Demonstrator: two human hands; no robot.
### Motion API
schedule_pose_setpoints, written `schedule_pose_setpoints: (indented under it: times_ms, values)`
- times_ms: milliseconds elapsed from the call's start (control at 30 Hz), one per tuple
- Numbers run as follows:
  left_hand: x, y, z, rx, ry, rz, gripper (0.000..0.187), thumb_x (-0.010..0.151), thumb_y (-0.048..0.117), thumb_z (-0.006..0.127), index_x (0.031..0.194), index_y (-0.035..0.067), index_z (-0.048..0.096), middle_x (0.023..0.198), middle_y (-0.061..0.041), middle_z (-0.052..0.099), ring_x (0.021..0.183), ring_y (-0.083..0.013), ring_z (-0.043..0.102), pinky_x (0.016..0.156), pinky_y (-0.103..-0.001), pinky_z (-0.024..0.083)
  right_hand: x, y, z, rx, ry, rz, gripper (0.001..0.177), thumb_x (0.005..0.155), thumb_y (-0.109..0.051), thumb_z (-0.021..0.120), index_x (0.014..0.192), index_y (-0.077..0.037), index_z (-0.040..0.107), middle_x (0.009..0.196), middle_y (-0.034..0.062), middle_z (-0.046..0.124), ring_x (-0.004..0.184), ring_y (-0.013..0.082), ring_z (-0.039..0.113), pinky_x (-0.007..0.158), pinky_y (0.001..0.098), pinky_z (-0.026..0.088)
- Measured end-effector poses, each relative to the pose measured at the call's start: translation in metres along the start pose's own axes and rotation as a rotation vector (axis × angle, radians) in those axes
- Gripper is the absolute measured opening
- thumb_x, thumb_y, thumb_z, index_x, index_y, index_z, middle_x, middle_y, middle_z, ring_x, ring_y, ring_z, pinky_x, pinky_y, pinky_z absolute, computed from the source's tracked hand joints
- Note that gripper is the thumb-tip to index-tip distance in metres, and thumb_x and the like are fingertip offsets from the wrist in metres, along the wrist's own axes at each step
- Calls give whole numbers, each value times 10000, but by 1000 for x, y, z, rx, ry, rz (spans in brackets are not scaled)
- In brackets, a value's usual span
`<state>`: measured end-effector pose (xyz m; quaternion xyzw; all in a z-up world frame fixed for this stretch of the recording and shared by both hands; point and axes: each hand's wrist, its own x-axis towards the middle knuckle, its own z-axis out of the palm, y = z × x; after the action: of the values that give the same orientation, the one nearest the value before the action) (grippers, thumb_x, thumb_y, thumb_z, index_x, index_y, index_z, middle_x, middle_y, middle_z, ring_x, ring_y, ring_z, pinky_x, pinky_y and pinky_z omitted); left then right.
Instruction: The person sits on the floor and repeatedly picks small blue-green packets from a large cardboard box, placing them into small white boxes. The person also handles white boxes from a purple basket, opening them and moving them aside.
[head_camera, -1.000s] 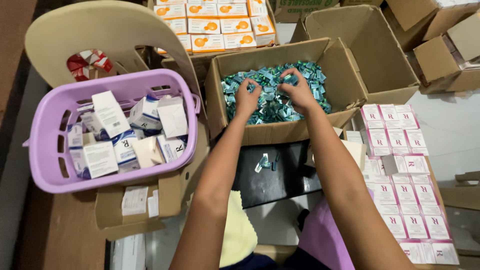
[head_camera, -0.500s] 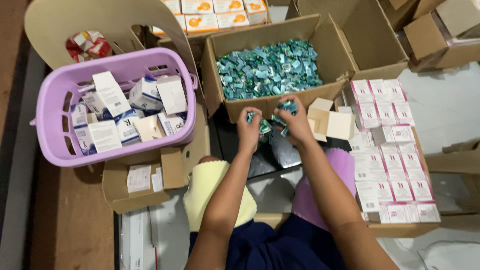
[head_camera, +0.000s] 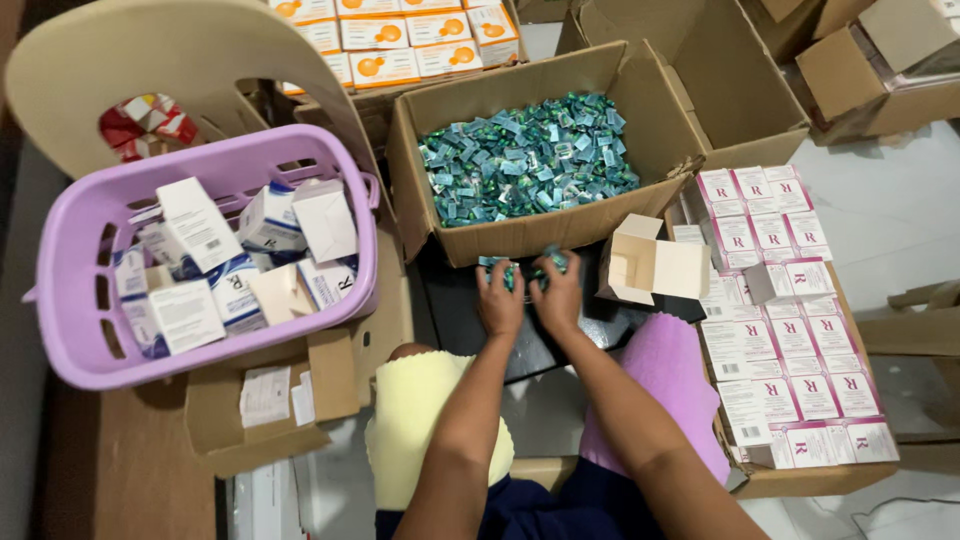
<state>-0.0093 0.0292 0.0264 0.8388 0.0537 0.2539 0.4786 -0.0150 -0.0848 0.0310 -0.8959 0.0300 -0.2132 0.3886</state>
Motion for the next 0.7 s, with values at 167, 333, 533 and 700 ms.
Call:
schedule_pose_setpoints:
  times_ms: [167, 333, 533, 700]
  values:
    - [-4, 3, 3, 180, -68, 56, 275, 949, 303, 693, 1186, 165, 699, 1229, -201, 587, 1086, -433, 620, 869, -507, 532, -1, -17, -2, -67, 14, -134, 280, 807, -157, 806, 1077, -140, 736, 1318, 215, 546, 1210, 456, 559, 971, 489, 504]
    - [-8, 1, 4, 256, -104, 93, 317, 963, 302, 673, 1247, 161, 674, 1288, -184, 546, 1156, -426, 581, 878, -521, 531, -2, -18, -6, -31, 36, -117, 308, 803, -141, 803, 1102, -140, 731, 1324, 218, 540, 1222, 446, 526, 1012, 497, 469]
    - [-9, 4, 2, 256, -109, 125, 331, 944, 312, 689, 1243, 170, 676, 1307, -176, 545, 1169, -415, 566, 876, -515, 537, -5, -14, -9, -40, 62, -154, 411, 775, -109, 782, 1180, -152, 731, 1332, 211, 527, 1257, 444, 479, 1072, 514, 422]
    - [-8, 4, -1, 257, -135, 116, 347, 919, 303, 696, 1243, 180, 682, 1310, -178, 546, 1181, -423, 559, 869, -515, 537, -7, -10, -5, -42, 62, -121, 382, 815, -155, 782, 1193, -158, 731, 1344, 188, 543, 1269, 413, 493, 1065, 503, 401]
